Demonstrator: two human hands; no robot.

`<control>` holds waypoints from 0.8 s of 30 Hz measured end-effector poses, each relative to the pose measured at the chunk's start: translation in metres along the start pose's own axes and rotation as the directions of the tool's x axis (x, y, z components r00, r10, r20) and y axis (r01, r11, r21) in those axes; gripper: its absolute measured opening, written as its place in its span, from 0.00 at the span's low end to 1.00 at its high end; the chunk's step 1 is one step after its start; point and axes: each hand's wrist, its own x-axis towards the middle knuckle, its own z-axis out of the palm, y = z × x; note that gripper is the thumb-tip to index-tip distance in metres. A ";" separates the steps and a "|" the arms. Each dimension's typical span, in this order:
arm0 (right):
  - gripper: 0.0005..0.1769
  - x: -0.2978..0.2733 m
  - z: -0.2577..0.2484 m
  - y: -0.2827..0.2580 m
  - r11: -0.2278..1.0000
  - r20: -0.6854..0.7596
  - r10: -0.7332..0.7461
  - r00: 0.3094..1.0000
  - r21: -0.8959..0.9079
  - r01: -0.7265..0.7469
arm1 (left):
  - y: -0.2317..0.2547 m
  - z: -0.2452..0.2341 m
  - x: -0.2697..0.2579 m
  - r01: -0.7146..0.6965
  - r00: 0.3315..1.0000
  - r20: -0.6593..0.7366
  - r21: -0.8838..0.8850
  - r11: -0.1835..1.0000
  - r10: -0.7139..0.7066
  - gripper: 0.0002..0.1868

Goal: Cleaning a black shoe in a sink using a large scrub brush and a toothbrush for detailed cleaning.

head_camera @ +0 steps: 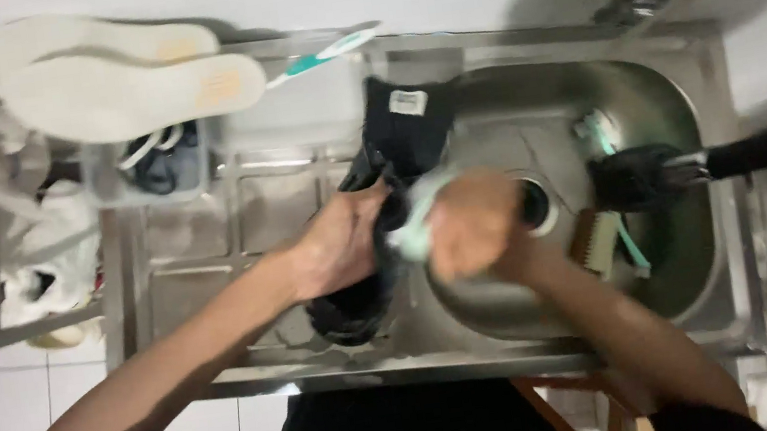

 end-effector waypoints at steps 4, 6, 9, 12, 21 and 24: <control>0.16 -0.012 0.014 -0.023 0.986 -0.107 0.155 0.982 -0.051 -0.161 | -0.005 0.001 -0.016 -0.051 0.988 0.133 -0.160 0.986 0.073 0.22; 0.15 -0.008 0.022 -0.026 0.984 -0.169 0.179 0.969 0.027 -0.177 | 0.009 0.009 -0.024 -0.098 0.967 0.211 -0.216 0.971 0.145 0.25; 0.15 -0.018 0.022 -0.019 0.994 -0.143 0.049 0.988 0.101 -0.034 | 0.011 0.016 -0.047 -0.016 0.981 0.180 -0.318 0.948 0.077 0.24; 0.16 -0.016 0.013 -0.036 0.993 0.011 0.083 0.996 0.079 -0.084 | 0.004 0.017 -0.046 -0.078 0.968 0.202 -0.325 0.943 0.150 0.20; 0.13 0.012 0.003 -0.003 0.970 0.154 -0.136 0.979 -0.181 0.163 | 0.003 -0.005 0.000 -0.172 0.984 -0.043 -0.011 0.985 0.171 0.29; 0.20 0.021 0.014 -0.024 0.948 0.107 -0.223 0.969 0.254 0.190 | -0.006 -0.009 0.037 -0.230 0.962 -0.149 -0.002 0.973 0.227 0.30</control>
